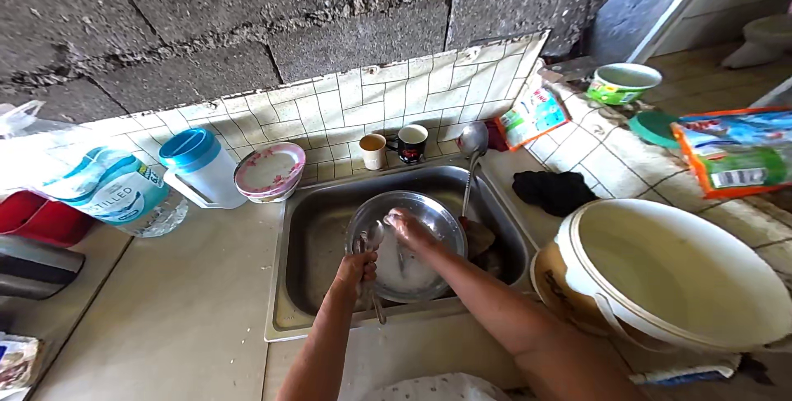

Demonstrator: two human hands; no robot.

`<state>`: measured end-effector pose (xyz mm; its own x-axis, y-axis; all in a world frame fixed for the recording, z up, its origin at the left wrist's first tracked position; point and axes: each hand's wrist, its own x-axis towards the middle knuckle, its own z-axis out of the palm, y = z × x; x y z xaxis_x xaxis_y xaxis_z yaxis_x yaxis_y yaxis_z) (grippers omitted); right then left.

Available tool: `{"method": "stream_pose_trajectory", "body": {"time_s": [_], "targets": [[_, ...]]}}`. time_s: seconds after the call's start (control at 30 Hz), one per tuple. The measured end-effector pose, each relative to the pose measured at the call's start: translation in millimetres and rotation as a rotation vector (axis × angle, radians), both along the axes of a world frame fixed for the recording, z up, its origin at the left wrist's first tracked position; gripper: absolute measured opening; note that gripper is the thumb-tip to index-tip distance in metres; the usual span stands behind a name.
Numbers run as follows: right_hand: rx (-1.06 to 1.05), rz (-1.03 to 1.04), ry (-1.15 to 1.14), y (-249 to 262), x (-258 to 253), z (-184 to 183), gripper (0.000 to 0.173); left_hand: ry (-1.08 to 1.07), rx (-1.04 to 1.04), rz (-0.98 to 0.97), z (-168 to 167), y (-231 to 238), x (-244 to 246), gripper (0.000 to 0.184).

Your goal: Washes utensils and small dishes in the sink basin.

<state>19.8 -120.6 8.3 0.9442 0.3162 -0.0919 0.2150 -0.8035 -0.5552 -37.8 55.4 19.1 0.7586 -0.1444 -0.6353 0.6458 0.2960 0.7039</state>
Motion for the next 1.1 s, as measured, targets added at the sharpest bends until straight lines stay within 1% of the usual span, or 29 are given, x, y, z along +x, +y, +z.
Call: {"method": "stream_pose_trajectory", "body": {"time_s": [0.03,0.07,0.13,0.17,0.2,0.27,0.33,0.43,0.47,0.53,0.6,0.67,0.73,0.8,0.87,0.93,0.97,1.03,1.1], "targets": [[-0.003,-0.069,0.139,-2,5,3,0.038,-0.01,0.0,0.003,0,2,1,0.02],[0.072,-0.138,0.246,-4,7,5,0.044,-0.025,-0.004,0.0,0,4,1,0.021],[0.399,-0.26,0.398,-1,2,12,0.053,-0.065,-0.04,-0.048,1,4,0,0.025],[0.563,-0.288,0.466,3,-1,16,0.055,-0.082,-0.072,-0.089,1,3,0,0.028],[0.694,-0.294,0.516,7,-3,17,0.054,-0.091,-0.108,-0.13,0,1,-1,0.031],[0.803,-0.246,0.519,17,-6,16,0.047,-0.1,-0.172,-0.205,0,-4,-2,0.039],[0.773,-0.192,0.484,26,-12,25,0.039,-0.091,-0.197,-0.217,0,-8,0,0.042],[0.689,-0.152,0.418,33,-16,38,0.035,-0.084,-0.194,-0.137,2,-9,2,0.047],[0.715,-0.163,0.386,33,-16,37,0.035,-0.095,-0.19,-0.107,2,-8,4,0.05],[0.84,-0.2,0.346,31,-13,32,0.034,-0.11,-0.178,-0.054,0,-5,7,0.053],[0.963,-0.212,0.334,30,-9,27,0.033,-0.064,-0.158,-0.005,1,-6,8,0.052],[1.039,-0.143,0.349,30,-12,27,0.032,-0.015,-0.143,0.008,5,-10,4,0.044],[1.063,-0.004,0.355,26,-14,28,0.036,0.0,-0.157,0.02,4,-11,2,0.041],[1.027,0.112,0.361,20,-12,27,0.041,-0.007,-0.221,0.004,4,-7,2,0.044],[0.947,0.14,0.348,17,-12,26,0.042,-0.019,-0.274,-0.041,6,-2,4,0.043],[0.827,0.085,0.294,23,-16,27,0.04,-0.004,-0.24,-0.045,9,-5,7,0.037],[0.791,0.025,0.249,29,-20,26,0.038,0.011,-0.213,-0.021,10,-8,9,0.035],[0.757,-0.139,0.171,43,-26,23,0.035,0.028,-0.179,0.052,8,-19,11,0.034],[0.741,-0.276,0.156,45,-26,19,0.035,0.009,-0.177,0.089,3,-25,12,0.028]]}}
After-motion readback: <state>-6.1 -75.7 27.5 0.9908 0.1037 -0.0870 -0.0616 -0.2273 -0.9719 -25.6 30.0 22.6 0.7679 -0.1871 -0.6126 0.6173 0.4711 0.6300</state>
